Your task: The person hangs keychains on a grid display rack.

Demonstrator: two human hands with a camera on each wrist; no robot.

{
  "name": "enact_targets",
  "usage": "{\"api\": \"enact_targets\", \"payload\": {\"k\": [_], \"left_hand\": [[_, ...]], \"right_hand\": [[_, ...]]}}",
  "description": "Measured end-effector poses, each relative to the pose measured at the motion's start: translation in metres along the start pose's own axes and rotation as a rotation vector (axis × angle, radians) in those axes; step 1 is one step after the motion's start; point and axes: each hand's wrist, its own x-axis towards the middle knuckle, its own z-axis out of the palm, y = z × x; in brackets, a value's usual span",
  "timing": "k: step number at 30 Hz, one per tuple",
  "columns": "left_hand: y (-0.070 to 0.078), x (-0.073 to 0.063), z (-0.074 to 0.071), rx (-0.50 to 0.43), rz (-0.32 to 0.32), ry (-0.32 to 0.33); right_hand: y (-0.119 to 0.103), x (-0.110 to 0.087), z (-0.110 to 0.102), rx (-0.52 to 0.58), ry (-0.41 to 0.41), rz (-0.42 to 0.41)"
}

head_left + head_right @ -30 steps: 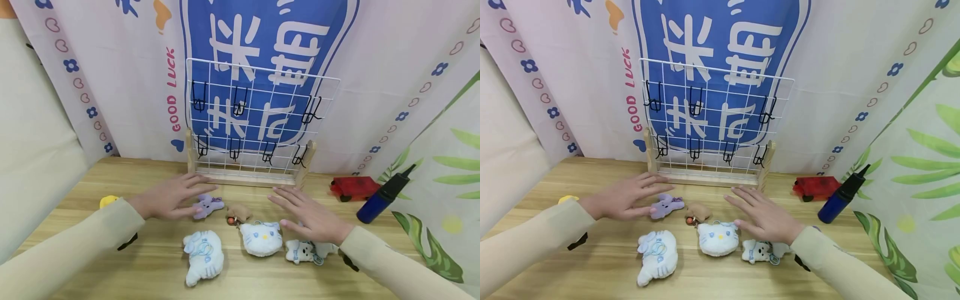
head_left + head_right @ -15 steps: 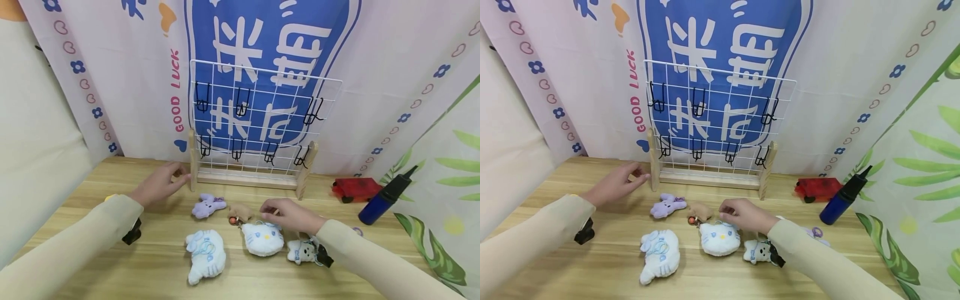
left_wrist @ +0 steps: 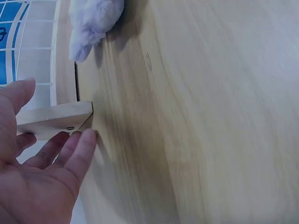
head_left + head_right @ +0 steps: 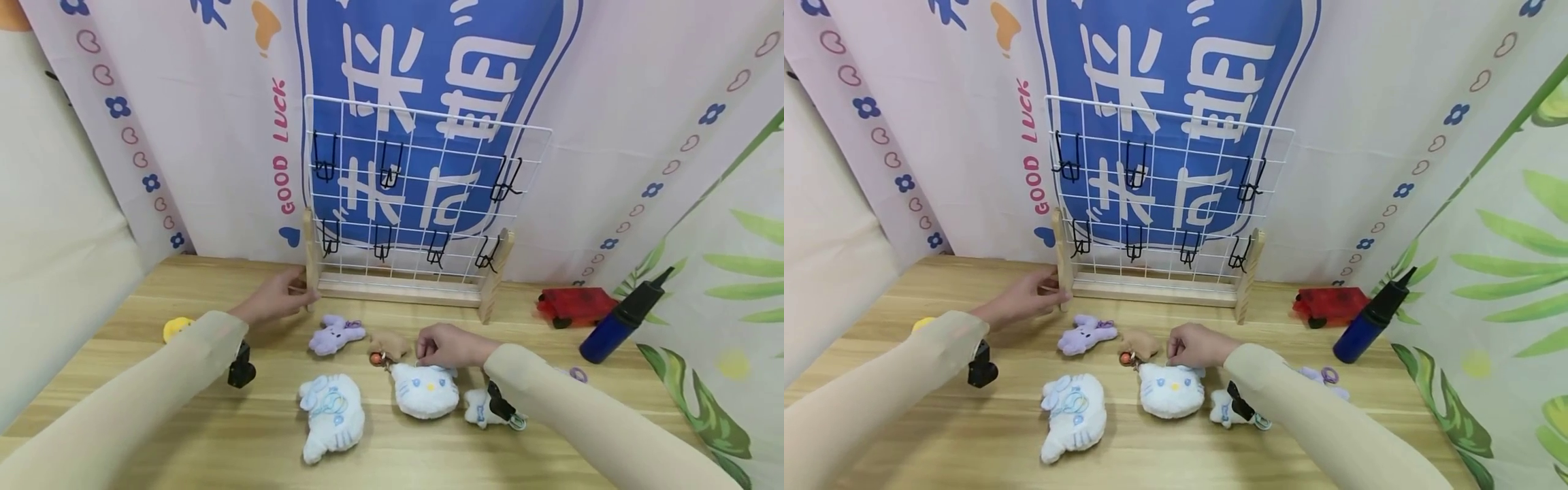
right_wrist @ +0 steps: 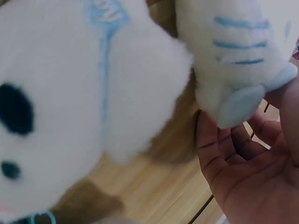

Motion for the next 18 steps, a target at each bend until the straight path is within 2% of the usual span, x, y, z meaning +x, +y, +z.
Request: {"api": "enact_targets", "payload": {"k": [5,13,18], "left_hand": [[-0.006,0.005,0.004,-0.019,-0.008,-0.004],[-0.011,0.011,0.007,0.010,-0.034,0.020],[-0.010,0.014,0.010,0.013,-0.047,0.029]], "right_hand": [[-0.004,0.001,0.002,-0.047,-0.022,-0.004],[-0.003,0.000,0.000,-0.098,-0.055,-0.040],[-0.002,-0.002,-0.002,-0.121,-0.024,-0.046]]}}
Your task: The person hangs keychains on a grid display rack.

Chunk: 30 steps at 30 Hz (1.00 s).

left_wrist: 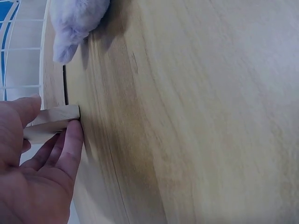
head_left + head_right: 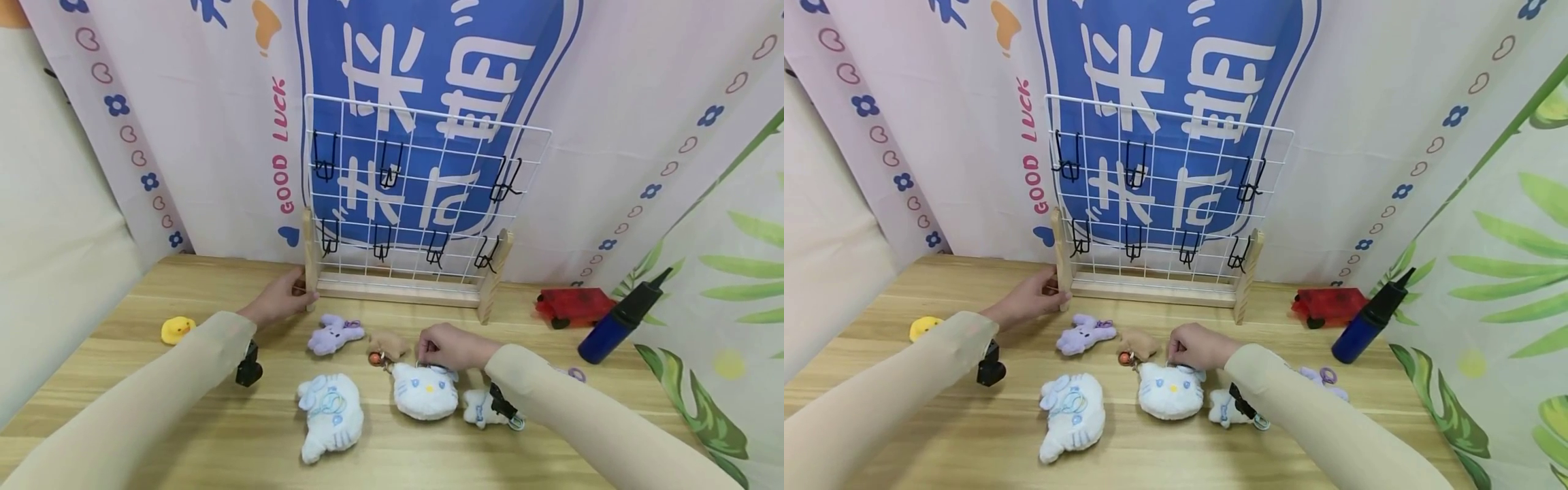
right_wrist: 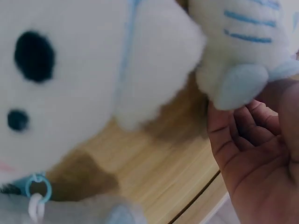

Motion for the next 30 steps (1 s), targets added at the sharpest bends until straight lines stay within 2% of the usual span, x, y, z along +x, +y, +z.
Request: {"api": "enact_targets", "payload": {"k": [5,11,15,22,26,30], "left_hand": [[0.000,0.002,0.001,0.017,-0.014,-0.002],[-0.001,0.005,-0.001,0.039,0.005,-0.002],[-0.002,0.006,-0.002,0.039,-0.005,-0.002],[-0.001,0.005,-0.002,0.047,-0.006,0.002],[0.000,0.004,-0.001,0.050,0.002,0.016],[-0.001,0.004,0.000,0.044,0.005,0.018]], "right_hand": [[0.001,-0.002,0.001,0.001,0.020,-0.014],[0.002,-0.004,-0.001,0.096,0.063,0.036],[0.003,-0.006,-0.003,0.132,0.086,0.073],[0.004,-0.011,-0.002,0.373,0.105,0.199],[0.006,-0.014,-0.002,0.492,0.111,0.207],[0.007,-0.018,-0.002,0.556,0.103,0.208]]}}
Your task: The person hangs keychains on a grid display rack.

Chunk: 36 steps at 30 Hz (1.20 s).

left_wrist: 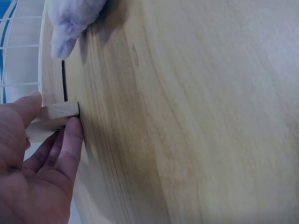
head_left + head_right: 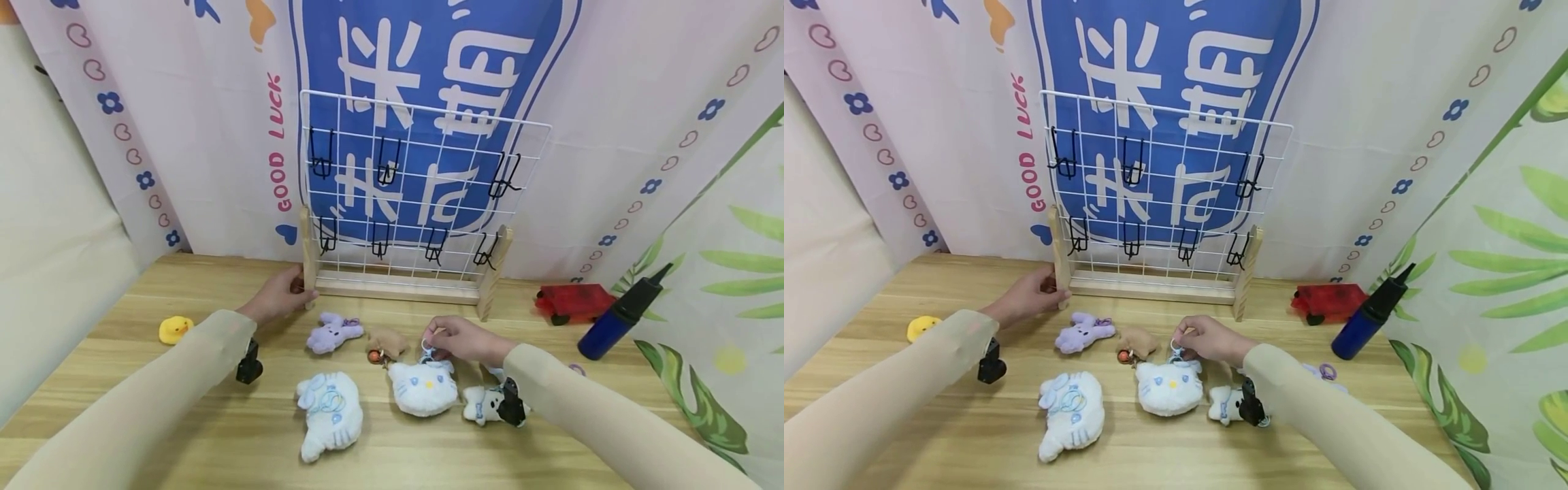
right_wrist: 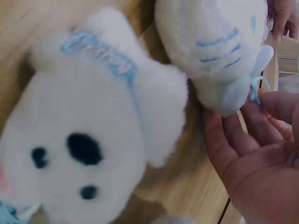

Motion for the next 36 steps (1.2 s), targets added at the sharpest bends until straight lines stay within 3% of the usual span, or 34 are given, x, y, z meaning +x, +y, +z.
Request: {"api": "enact_targets", "payload": {"k": [7,20,29,36], "left_hand": [[-0.002,0.001,0.001,-0.002,0.006,0.006],[0.000,0.000,-0.001,0.020,0.002,0.011],[-0.001,-0.001,0.000,0.019,-0.014,0.011],[0.000,-0.002,0.000,0.021,-0.026,0.010]], "right_hand": [[0.005,-0.004,-0.001,0.069,0.011,0.040],[0.010,-0.006,-0.003,0.234,-0.031,0.033],[0.007,-0.007,-0.009,0.331,-0.145,-0.007],[0.002,-0.011,-0.007,0.296,-0.130,-0.017]]}}
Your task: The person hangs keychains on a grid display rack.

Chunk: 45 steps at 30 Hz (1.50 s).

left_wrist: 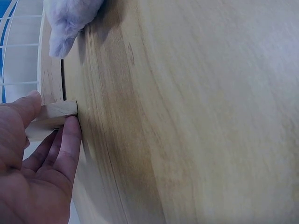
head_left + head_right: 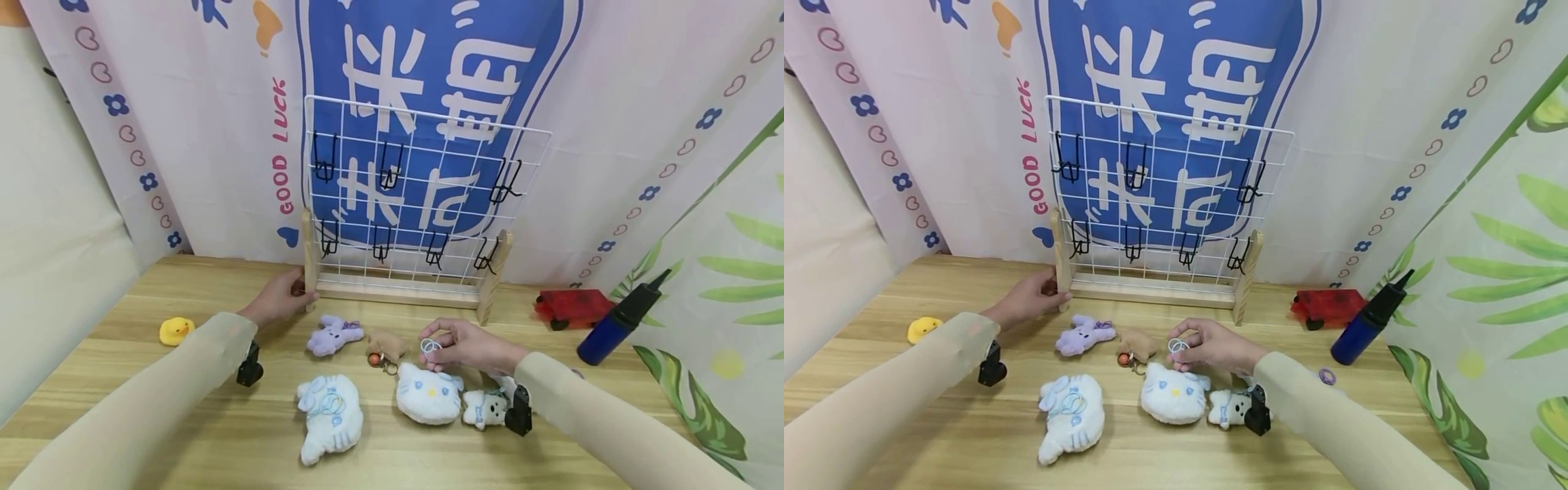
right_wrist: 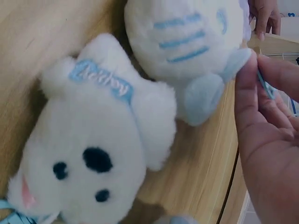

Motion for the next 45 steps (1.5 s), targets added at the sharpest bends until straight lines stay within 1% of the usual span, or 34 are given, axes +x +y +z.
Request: {"api": "enact_targets", "payload": {"k": [7,12,15,24,29,37,45], "left_hand": [[-0.003,-0.001,0.001,0.005,-0.007,0.002],[-0.006,0.000,0.002,-0.004,-0.008,-0.002],[-0.009,0.000,0.002,-0.004,-0.006,-0.002],[-0.011,0.000,0.003,-0.014,0.010,0.003],[-0.010,-0.001,0.004,-0.014,0.024,0.003],[-0.008,-0.001,0.003,-0.015,0.043,0.014],[-0.005,-0.002,0.001,-0.021,0.063,0.011]], "right_hand": [[-0.003,-0.002,0.004,0.004,0.076,-0.059],[-0.008,-0.003,0.007,-0.016,0.133,-0.110],[-0.014,-0.004,0.009,-0.019,0.148,-0.147],[-0.035,-0.002,0.018,-0.064,0.165,-0.255],[-0.050,0.000,0.021,-0.052,0.166,-0.330],[-0.074,0.009,0.026,-0.052,0.170,-0.392],[-0.107,0.022,0.036,0.000,0.120,-0.428]]}}
